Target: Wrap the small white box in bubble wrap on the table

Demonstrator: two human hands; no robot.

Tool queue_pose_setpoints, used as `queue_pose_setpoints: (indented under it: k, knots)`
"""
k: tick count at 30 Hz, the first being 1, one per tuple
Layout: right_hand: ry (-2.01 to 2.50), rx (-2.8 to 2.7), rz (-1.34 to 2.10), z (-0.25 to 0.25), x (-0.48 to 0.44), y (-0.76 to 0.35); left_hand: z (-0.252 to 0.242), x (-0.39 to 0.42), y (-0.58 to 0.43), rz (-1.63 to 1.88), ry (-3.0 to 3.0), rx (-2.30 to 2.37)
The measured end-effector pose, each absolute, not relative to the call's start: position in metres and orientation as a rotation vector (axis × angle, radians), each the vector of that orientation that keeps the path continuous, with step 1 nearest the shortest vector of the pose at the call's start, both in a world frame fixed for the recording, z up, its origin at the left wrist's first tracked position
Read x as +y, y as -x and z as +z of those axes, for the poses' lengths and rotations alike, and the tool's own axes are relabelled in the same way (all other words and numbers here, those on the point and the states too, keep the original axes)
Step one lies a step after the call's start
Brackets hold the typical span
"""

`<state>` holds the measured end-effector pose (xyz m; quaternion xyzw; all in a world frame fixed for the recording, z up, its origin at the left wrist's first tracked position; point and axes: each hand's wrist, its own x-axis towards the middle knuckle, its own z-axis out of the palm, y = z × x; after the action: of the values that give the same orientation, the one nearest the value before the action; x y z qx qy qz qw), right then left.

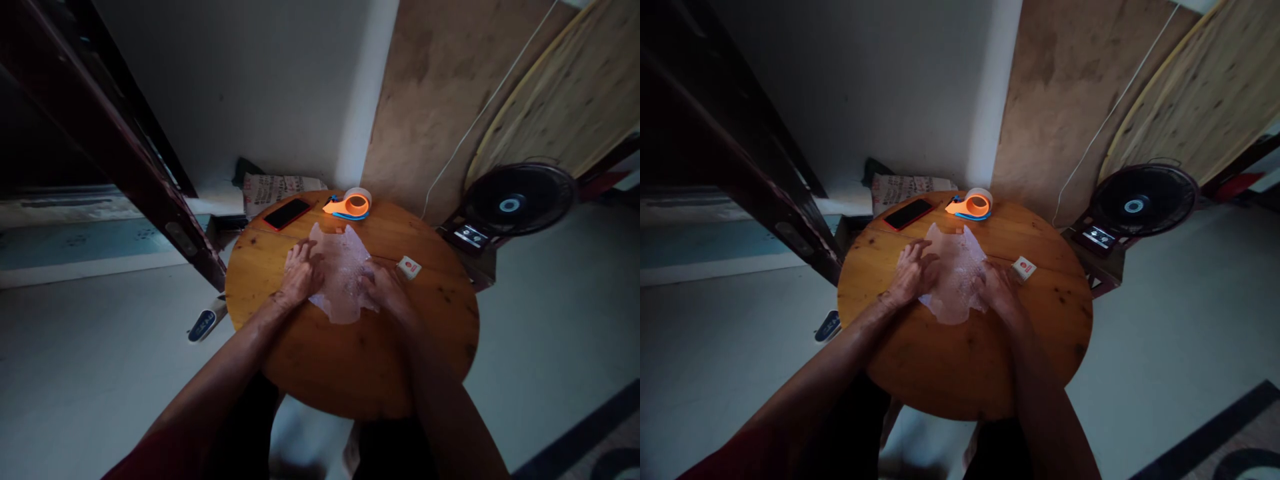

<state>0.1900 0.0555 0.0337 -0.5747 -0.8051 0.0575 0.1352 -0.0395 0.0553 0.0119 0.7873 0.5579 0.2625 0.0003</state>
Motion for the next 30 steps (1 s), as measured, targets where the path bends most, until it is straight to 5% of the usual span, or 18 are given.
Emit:
queue_pose_setpoints:
  k: [14,30]
  knots:
    - [1.781,-2.362,-0.271,0.041,0.050,-0.187,0.011,0.053,0.038,0.588,-2.573,1.415]
    - [2.053,-2.450,-0.054,0.045,0.048,-0.185,0.011,0.053,0.035,0.608,-2.561,1.476]
